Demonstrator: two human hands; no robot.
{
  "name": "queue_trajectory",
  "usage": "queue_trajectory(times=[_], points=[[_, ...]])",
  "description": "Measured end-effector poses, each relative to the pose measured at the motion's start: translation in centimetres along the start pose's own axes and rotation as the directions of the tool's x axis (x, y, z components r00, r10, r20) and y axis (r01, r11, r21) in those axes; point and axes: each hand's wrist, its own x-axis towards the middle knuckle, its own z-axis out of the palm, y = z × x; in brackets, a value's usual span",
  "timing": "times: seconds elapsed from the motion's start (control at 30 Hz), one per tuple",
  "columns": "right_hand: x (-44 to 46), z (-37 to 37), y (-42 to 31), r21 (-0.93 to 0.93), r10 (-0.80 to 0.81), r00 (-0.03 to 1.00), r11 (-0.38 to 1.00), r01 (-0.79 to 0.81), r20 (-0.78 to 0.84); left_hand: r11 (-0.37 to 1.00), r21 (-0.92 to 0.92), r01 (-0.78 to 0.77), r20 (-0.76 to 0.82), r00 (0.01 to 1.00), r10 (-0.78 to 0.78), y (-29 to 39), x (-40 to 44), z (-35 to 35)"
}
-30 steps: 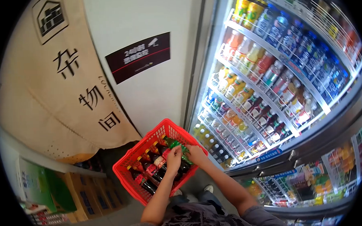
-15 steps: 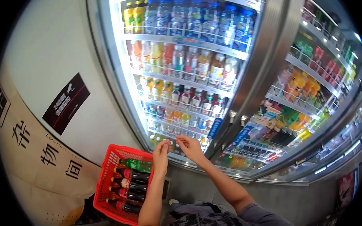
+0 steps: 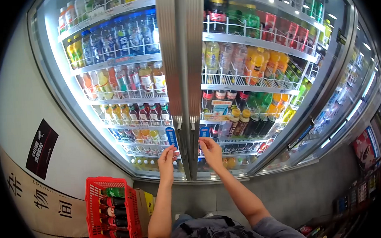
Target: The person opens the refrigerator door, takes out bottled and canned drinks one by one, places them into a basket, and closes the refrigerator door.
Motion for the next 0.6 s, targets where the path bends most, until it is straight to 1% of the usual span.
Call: queue_trajectory(times=[0.07,0.13,0.23,0.27,0.33,0.37,0.4,0.47,0.5,0.53,0.57,0.6], points=[[0.6,-0.8,0.3,-0.039,-0.031,0.999,0.999,0.032,0.017,0.999,-0.037,-0.013,-0.011,1.0,0.013,0.5,0.4,1.3],[1.3,-0.7,0.4,-0.046,-0.075,0.997,0.996,0.074,-0.017,0.998,-0.054,-0.039,0.028,0.999,0.04,0.4,1.4,1.8],[2.3,0.3,-0.4,-0.047,-0.006,1.0,0.999,0.006,-0.004,0.999,0.013,-0.032,0.065,0.997,0.031,1.0,2.6,2.0],[2.5,0.8,-0.8,-0.044,-0.011,1.0,0.999,0.011,-0.013,0.999,0.015,-0.036,0.075,0.997,0.035,1.2,2.9,2.0],[3.0,1.8,-2.3,-0.151,0.033,0.999,0.988,-0.028,0.034,1.0,-0.029,-0.01,0.09,0.996,0.013,1.6,3.5,1.9],[3.4,2.6,-2.0,-0.095,0.031,0.999,0.995,-0.028,0.029,1.0,-0.024,-0.013,0.09,0.996,0.015,1.6,3.8,1.8],[4.1,3.0,-1.6,-0.1,0.023,1.0,0.995,-0.021,0.018,0.999,-0.028,-0.016,0.104,0.994,0.018,1.6,4.0,1.5],[5.5,3.9,-0.8,-0.345,0.151,0.986,0.931,-0.117,0.072,1.0,0.011,0.002,0.114,0.993,-0.003,1.7,4.2,0.8],[5.3,5.6,-0.7,-0.086,0.074,0.996,0.993,-0.078,-0.048,1.0,0.019,0.01,0.118,0.993,-0.012,1.9,4.2,0.6],[5.5,5.9,-0.2,-0.086,0.072,0.996,0.993,-0.077,-0.056,1.0,0.02,0.011,0.126,0.992,-0.013,1.8,4.3,0.2],[6.0,6.0,0.5,0.081,0.217,0.976,0.973,-0.215,-0.02,0.999,0.027,0.028,0.147,0.989,-0.032,1.6,4.5,-0.3],[6.9,6.1,1.4,0.24,0.344,0.938,0.908,-0.343,0.041,0.999,0.032,0.04,0.167,0.985,-0.045,1.7,5.0,-0.6]])
